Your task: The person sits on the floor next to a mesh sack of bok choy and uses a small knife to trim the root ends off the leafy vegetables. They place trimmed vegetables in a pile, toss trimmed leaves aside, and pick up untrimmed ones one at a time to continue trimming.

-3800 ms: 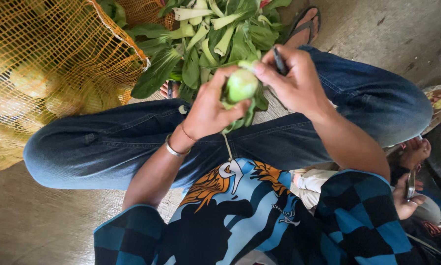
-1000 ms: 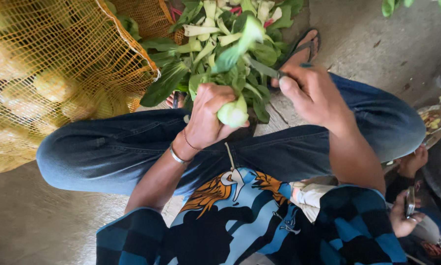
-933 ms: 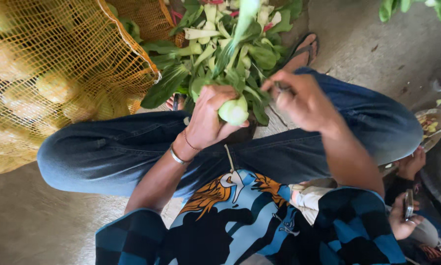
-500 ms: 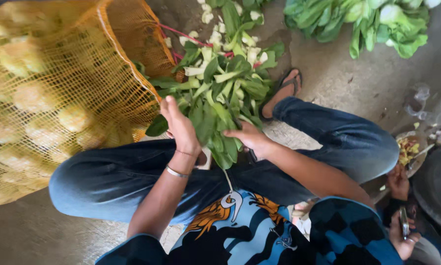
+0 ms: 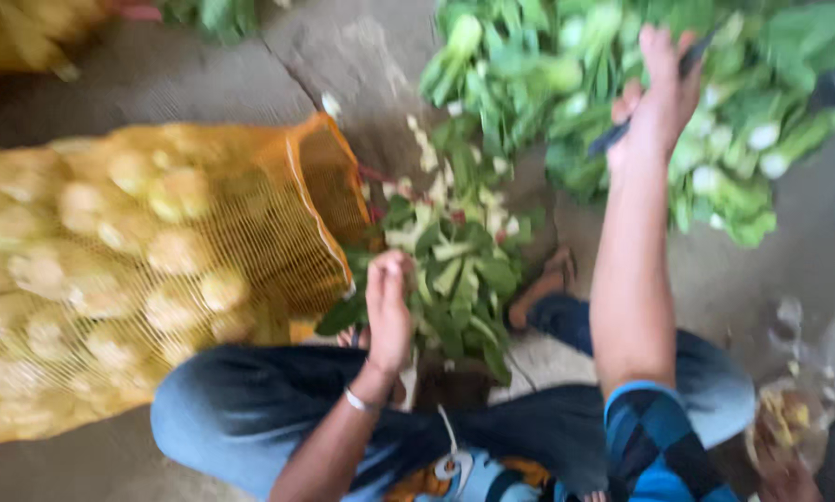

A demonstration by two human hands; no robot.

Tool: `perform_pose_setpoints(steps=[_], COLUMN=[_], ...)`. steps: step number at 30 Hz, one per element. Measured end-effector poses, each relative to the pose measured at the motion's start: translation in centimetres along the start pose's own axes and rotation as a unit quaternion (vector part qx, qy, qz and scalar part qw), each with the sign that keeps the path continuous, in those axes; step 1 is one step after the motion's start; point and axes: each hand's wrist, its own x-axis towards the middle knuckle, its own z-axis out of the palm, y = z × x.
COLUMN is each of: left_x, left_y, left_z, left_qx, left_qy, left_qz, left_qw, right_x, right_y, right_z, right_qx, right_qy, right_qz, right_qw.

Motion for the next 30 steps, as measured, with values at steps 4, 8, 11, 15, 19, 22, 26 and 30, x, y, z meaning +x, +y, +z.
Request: perform_pose_setpoints(steps=[4,8,11,15,19,22,26,30], left_x=[-0.3,-0.5,-0.5,-0.2,-0.1,-0.2,-0.1,-0.2], left_y=[0.5,0.9,0.9,0.8,0.5,0.3,0.1,0.4], left_z=[0.4,0.3,0.3,0.2,0.1,-0.1,0.0,0.2], left_qx=[0.005,-0.010,-0.014,-0.021,-0.026,-0.014,-0.033,-0.008], left_qy=[-0.011,-0.014,-0.023,-0.025,-0.032,-0.034,-0.050,-0.041], left_qz=[0.011,0.012,0.026,0.013,0.010,-0.009,-0.019,-0.027], left_qw=[1.000,1.000,0.999,0.999,0.999,0.999,0.998,0.999], right_x=[-6.0,-14.6,-21.3,-28.7,-31.0,-30.6,-30.4,-30.2], right_y=[7.3,20.5,26.3,28.9,28.9,29.1,29.2,28.7], right_z=[2.2,4.0,6.1,7.5,8.1,7.9,7.4,6.8], right_qx=[-0.189,-0.282,-0.273,-0.231,-0.227,-0.229,-0.231,-0.230], right_qy=[-0.111,-0.224,-0.280,-0.320,-0.332,-0.331,-0.332,-0.332], right_qz=[0.030,0.171,0.304,0.467,0.511,0.518,0.521,0.523], right_qw=[0.975,0.917,0.869,0.791,0.760,0.755,0.752,0.751])
